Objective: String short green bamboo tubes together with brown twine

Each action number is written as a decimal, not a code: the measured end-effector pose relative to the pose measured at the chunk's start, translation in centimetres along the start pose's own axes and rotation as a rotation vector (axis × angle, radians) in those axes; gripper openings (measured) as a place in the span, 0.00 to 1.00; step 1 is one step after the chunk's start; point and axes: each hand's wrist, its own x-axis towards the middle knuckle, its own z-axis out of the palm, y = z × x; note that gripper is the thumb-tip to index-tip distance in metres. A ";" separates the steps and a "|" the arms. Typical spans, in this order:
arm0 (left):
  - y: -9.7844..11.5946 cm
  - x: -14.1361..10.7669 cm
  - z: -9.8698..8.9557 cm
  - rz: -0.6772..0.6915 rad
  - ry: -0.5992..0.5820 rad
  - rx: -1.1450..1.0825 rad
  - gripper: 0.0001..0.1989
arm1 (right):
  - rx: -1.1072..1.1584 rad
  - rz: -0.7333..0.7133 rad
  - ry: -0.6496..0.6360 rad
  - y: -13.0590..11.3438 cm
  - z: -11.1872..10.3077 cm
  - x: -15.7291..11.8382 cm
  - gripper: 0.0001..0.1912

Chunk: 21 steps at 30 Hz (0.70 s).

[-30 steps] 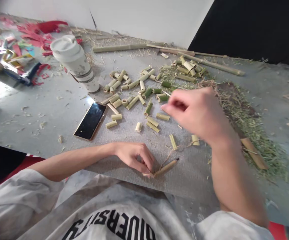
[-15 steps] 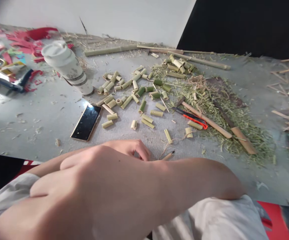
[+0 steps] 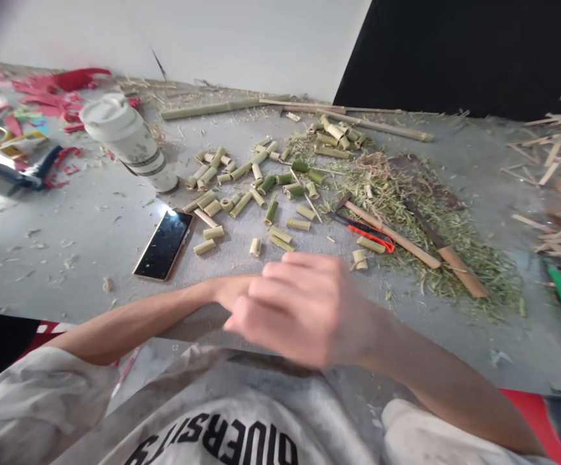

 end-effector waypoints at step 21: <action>1.1 -0.3 -4.1 0.107 0.464 0.142 0.18 | 0.260 0.420 -0.031 7.6 5.5 -9.2 0.18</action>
